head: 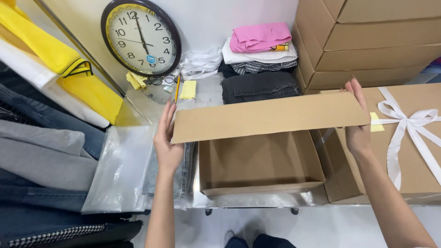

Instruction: The person ties a white ribbon around a cardboard box, then opens it to remove a plastic-wrapped pair of jeans. They place the jeans on a stack of folded clothes, close the box, and move it aside. The person then unpacks another pair of jeans from a plastic bag and places it on the stack.

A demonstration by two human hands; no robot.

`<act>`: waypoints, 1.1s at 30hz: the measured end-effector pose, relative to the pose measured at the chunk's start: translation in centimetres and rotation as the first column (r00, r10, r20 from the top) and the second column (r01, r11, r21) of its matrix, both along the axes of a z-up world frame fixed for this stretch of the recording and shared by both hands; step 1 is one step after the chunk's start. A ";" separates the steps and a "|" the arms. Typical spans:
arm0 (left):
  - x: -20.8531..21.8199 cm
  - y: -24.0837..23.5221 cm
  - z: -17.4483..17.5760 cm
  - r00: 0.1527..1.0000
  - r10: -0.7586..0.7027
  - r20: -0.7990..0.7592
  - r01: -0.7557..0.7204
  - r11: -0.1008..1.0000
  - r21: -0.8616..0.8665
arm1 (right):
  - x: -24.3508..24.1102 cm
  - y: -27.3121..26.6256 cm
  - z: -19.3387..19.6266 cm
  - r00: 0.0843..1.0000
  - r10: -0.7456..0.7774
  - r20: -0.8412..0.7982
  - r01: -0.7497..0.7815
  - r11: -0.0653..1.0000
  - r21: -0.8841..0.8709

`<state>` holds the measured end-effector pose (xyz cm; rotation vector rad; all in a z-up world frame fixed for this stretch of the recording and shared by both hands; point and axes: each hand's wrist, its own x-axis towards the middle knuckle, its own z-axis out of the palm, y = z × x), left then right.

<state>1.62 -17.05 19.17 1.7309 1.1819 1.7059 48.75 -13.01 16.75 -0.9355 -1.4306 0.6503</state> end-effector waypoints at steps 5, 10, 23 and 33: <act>-1.4 -3.6 -0.4 0.981 0.005 -0.193 -0.029 0.993 -0.117 | 1.3 -5.7 1.5 0.977 0.149 0.152 -0.157 0.986 0.045; -3.3 -5.7 -4.0 0.976 -0.016 -0.217 -0.039 0.968 -0.246 | 2.8 -9.6 -1.0 0.928 0.282 0.245 -0.225 0.946 -0.235; -4.3 -6.9 -17.4 0.987 0.013 -0.163 -0.134 0.640 -0.757 | 1.7 -15.6 -15.0 0.969 -0.041 -0.243 -0.168 0.610 -0.774; -3.8 -7.7 -21.5 0.986 0.095 -0.139 -0.169 0.566 -0.807 | 0.1 -17.1 -15.7 0.917 -0.257 -0.305 -0.185 0.403 -0.896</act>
